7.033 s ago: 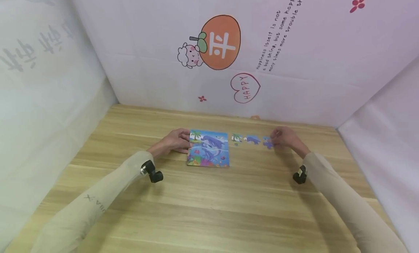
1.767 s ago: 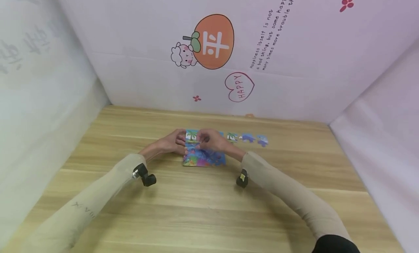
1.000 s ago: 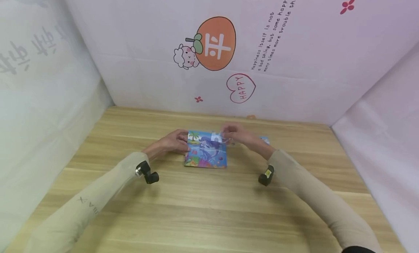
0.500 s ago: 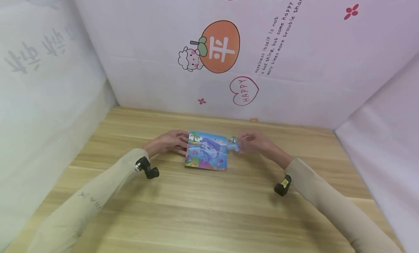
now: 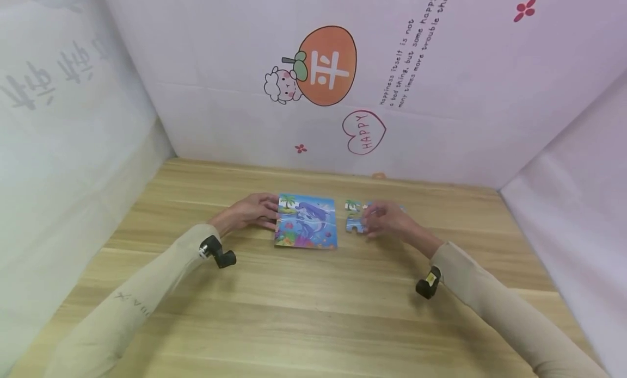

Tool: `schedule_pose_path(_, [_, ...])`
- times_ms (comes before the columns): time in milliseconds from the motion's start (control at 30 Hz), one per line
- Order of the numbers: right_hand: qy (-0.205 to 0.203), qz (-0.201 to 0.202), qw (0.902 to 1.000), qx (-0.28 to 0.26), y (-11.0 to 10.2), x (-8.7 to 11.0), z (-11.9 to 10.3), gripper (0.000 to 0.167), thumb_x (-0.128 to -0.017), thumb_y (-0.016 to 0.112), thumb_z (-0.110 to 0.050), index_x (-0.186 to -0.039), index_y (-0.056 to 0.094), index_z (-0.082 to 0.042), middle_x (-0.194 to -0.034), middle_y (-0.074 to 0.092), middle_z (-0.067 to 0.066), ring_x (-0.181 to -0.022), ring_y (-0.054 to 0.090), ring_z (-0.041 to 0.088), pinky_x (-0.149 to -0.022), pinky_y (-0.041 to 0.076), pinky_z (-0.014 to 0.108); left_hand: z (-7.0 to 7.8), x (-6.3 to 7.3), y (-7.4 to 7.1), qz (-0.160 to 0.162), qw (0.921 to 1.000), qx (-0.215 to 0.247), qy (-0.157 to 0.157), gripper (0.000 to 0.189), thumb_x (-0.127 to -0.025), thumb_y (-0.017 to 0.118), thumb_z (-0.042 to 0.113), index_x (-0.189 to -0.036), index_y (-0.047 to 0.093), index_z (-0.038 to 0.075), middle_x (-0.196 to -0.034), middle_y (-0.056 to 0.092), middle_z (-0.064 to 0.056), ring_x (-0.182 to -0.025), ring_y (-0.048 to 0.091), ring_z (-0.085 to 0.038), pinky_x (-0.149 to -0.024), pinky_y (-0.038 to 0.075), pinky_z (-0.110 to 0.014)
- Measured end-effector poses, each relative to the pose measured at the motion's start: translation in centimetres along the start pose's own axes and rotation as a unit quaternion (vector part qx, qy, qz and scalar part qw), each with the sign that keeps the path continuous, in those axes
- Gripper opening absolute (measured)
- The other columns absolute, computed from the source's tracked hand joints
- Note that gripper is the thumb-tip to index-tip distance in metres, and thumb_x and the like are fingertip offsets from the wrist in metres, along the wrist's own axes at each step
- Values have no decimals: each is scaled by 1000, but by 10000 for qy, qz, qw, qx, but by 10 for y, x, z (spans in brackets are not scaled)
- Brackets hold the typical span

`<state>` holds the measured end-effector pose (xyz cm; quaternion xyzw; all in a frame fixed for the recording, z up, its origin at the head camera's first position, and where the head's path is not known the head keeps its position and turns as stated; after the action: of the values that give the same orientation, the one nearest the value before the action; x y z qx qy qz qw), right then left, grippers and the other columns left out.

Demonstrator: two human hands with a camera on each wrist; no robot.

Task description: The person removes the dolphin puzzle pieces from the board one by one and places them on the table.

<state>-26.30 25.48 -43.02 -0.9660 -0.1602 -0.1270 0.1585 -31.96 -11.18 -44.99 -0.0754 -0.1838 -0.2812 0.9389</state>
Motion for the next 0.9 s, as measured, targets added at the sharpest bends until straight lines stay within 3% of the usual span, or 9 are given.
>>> schedule_pose_path(100, [60,112,9998,133,4,-2,0,26,-99,63,8,-121,53,17,-103,69,21,-81,72,20,-81,70,41,0,-2,0,43,10000,29,44,66,-100,60,-9,-159,31,-5,-152,46,-32,-128,61,-44,-96,66,-38])
schedule_pose_path(233, [-74,325,9971,692,11,-7,0,23,-98,64,7,-117,56,17,-98,70,23,-76,71,19,-72,70,36,1,-1,-2,47,9999,-105,58,68,-99,60,-10,-159,28,-7,-152,45,-33,-131,58,-46,-94,66,-38])
schedule_pose_path(467, [-482,671,9784,1895,20,-11,3,12,-99,63,5,-111,62,10,-102,69,26,-75,71,26,-65,69,35,0,3,-6,-7,9993,-347,140,70,-99,61,-10,-159,26,-9,-150,44,-35,-126,61,-45,-93,66,-36])
schedule_pose_path(667, [-396,842,9748,2026,22,-12,4,23,-99,65,4,-119,55,9,-97,68,24,-74,71,26,-64,69,34,-1,2,-6,16,9996,-251,116,68,-99,61,-10,-158,28,-8,-147,46,-31,-112,66,-32,-93,66,-38])
schedule_pose_path(900, [-420,907,9721,2122,21,-14,6,31,-98,68,2,-123,50,8,-90,64,20,-70,69,25,-62,68,34,-3,1,-5,-7,9996,-207,179,69,-98,64,-8,-158,29,-7,-146,46,-30,-111,66,-31,-94,66,-38])
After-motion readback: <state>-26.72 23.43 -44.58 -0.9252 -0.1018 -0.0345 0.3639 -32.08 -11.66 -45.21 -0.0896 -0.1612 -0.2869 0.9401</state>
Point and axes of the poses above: each hand's wrist, its own x-axis away from the middle knuckle, its own y-axis out of the palm, z = x × y, the point moved 2 cm from there along -x, towards the middle knuckle
